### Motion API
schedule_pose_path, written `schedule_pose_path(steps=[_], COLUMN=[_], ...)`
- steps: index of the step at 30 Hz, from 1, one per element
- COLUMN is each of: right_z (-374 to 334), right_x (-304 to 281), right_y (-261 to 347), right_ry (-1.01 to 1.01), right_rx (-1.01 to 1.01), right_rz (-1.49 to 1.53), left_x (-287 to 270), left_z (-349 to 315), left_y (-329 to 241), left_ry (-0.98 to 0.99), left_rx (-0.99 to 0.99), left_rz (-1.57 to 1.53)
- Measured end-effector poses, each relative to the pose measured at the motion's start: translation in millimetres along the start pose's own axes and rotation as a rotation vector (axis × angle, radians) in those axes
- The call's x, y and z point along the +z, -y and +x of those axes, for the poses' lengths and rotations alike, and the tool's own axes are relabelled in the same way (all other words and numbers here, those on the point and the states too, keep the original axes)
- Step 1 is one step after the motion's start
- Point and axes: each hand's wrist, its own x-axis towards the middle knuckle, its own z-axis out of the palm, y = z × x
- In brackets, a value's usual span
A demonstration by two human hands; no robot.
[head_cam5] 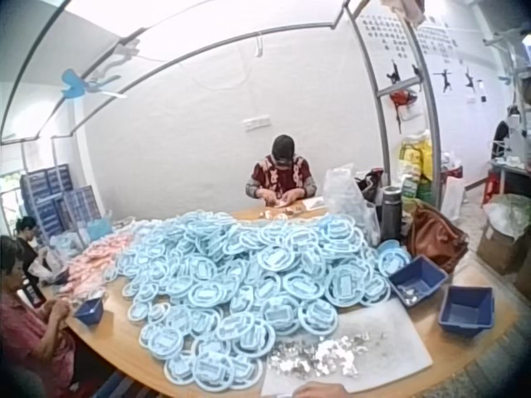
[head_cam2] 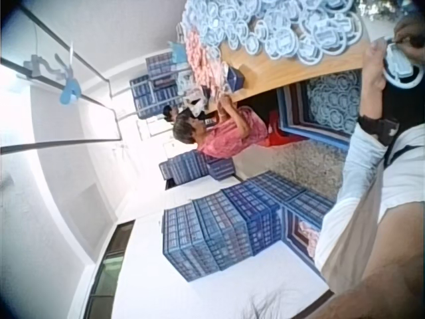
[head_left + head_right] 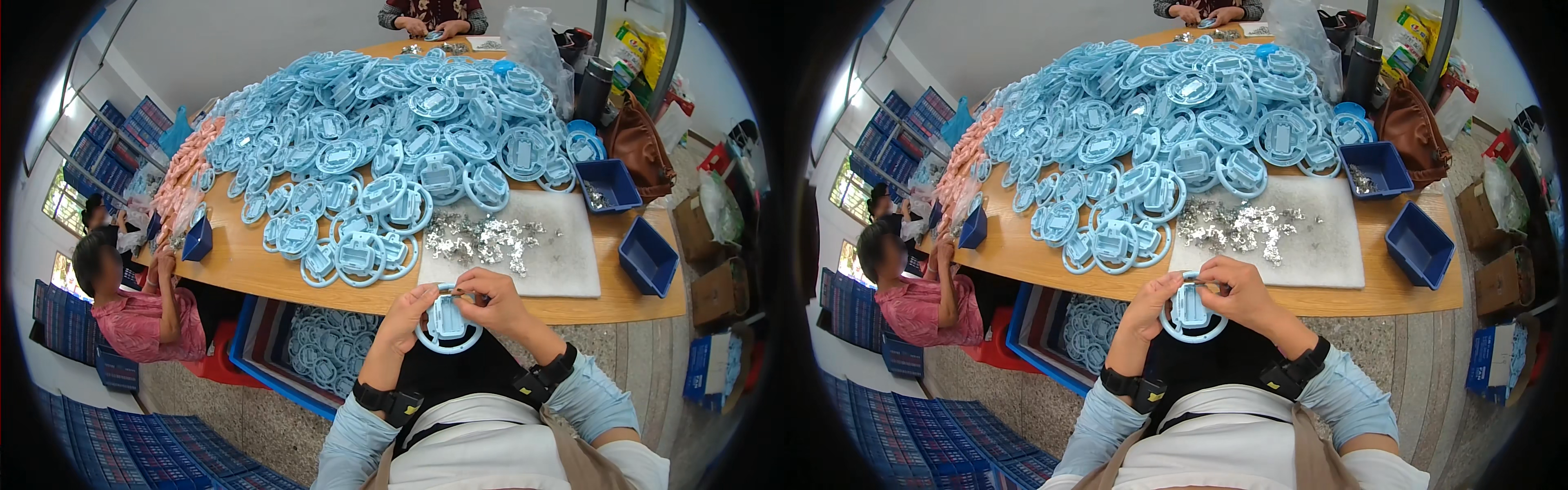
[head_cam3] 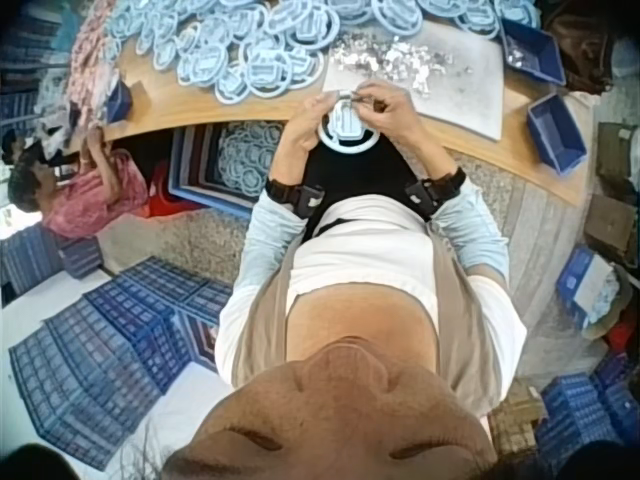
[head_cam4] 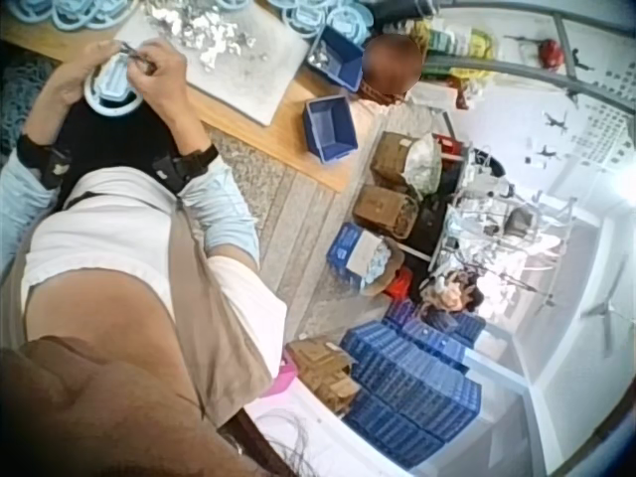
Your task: Assembling circular blue plastic housings by manually inserting small metal or plastic components into pre-molded slots.
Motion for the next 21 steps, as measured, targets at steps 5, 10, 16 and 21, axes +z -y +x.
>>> schedule_pose_path(steps=[5,10,16,21], right_z=[-5.0,-9.6,-0.6,5.5], right_x=[4.2,8.7,13.2,19.7], right_y=[-1.5,2.3,-5.8,-12.1], right_ry=[-0.056,-0.067,-0.105,-0.097], right_rx=[-0.139,-0.067,0.087,0.007], right_rz=[-0.222,-0.235,-0.082,-0.297], left_x=[15.0,23.2,27.4,19.2], left_z=[-7.7,-9.6,-11.5,-9.1], left_y=[-7.6,-4.4,-9.0,1.5], left_ry=[-0.097,-0.169,-0.203,-0.185], left_rx=[0.004,0.08,0.136,0.203], left_rz=[0.044,0.036,0.143,0.057])
